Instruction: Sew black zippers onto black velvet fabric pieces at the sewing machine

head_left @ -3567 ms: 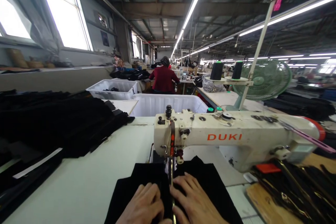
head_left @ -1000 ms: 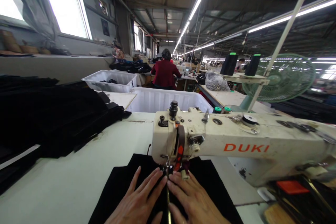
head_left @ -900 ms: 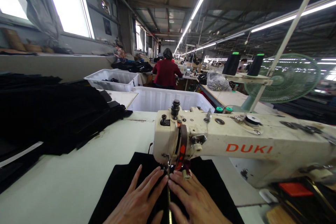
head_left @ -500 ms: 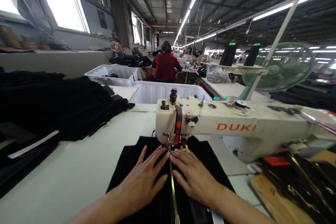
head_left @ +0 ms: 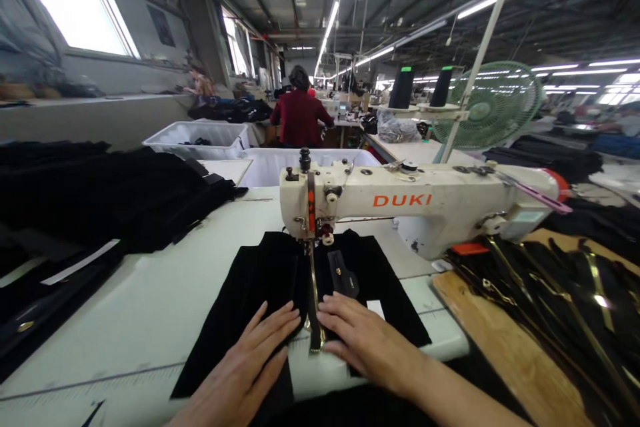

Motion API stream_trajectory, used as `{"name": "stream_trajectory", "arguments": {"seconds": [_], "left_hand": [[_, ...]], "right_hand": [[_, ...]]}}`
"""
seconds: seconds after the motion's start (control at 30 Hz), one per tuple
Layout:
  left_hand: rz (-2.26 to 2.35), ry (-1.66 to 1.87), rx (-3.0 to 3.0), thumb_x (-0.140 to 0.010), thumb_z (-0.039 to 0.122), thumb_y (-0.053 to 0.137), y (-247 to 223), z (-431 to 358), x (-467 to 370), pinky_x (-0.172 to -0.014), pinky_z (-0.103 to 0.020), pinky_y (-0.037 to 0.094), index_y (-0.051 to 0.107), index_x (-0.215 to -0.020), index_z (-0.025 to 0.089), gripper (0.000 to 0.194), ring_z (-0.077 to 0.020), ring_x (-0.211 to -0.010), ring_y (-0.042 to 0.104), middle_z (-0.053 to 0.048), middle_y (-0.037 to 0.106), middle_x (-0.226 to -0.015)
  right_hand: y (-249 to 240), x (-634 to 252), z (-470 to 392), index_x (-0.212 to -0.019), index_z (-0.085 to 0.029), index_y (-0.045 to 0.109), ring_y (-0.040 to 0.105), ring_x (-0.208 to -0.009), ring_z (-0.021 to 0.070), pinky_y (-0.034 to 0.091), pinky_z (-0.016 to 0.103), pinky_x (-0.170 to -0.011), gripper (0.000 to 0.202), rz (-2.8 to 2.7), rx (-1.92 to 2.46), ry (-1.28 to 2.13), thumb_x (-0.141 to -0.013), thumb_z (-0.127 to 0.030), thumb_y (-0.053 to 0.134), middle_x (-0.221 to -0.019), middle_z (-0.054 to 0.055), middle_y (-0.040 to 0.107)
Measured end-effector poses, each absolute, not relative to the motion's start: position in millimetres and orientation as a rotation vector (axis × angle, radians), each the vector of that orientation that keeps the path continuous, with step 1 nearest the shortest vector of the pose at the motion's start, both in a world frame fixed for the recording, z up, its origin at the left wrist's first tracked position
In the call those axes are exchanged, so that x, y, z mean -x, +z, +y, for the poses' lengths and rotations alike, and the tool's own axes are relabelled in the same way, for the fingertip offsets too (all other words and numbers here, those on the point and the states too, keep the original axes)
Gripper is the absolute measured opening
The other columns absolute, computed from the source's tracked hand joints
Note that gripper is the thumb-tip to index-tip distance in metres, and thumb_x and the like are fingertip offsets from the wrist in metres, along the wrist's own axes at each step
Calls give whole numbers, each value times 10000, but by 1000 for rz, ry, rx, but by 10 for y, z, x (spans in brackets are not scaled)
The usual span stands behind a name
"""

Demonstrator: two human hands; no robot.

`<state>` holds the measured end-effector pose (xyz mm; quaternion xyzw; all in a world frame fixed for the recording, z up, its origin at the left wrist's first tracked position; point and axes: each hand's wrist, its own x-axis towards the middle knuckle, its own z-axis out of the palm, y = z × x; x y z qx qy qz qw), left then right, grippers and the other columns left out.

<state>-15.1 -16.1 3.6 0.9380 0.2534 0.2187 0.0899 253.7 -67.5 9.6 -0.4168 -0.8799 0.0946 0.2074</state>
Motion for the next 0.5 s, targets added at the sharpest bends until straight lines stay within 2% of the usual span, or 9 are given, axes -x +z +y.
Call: {"name": "stream_trajectory", "arguments": {"seconds": [0.1,0.2,0.23,0.27,0.33,0.4,0.5], "left_hand": [[784,554,-2610,-1056,278,406,86,-81,243,-1110,-518,307,419,-1481,351,431,-255,-1384,395,5,482,-1477],[944,551,-2413,-1062,354,387,115,-116,279,-1093,-574,317,486,-1440,360,391,-301,-1418,314,15,475,-1482],[978,561,-2363,-1061,365,385,123,-135,275,-1093,-585,311,504,-1428,358,386,-307,-1422,304,17,480,-1478],[983,575,-2330,-1060,368,382,130,-150,265,-1102,-588,294,516,-1419,356,384,-305,-1421,309,18,488,-1471],[928,611,-2308,-1058,367,374,147,-165,235,-1136,-573,232,530,-1410,349,386,-284,-1403,359,18,509,-1452],[876,650,-2300,-1057,374,367,160,-161,207,-1163,-540,190,551,-1395,340,386,-262,-1374,418,16,533,-1429],[908,679,-2275,-1051,410,377,154,-142,202,-1167,-529,216,588,-1360,342,381,-265,-1369,427,23,551,-1413]], "right_hand": [[295,-2580,-564,-1176,-120,596,604,-1089,219,511,336,-959,226,-2557,1135,185,-1041,-142,416,-1137,116,642],[458,-2585,-547,-1067,-149,599,620,-901,183,537,281,-812,202,-2506,1212,192,-1053,-170,399,-976,65,628],[467,-2572,-574,-1097,-151,589,619,-920,188,535,286,-828,157,-2493,1224,199,-1045,-233,466,-1001,66,625],[448,-2554,-613,-1148,-152,573,615,-967,201,528,304,-874,206,-2489,1222,206,-1012,-305,562,-1049,73,622],[345,-2518,-706,-1258,-153,521,583,-1095,237,476,365,-1006,451,-2488,1209,192,-911,-363,718,-1170,92,602],[228,-2507,-768,-1307,-150,485,545,-1154,256,433,407,-1058,478,-2510,1220,114,-903,-239,724,-1229,106,580],[213,-2556,-719,-1210,-140,530,563,-1022,236,511,358,-894,296,-2607,1225,-29,-938,-22,538,-1106,90,603]]}}
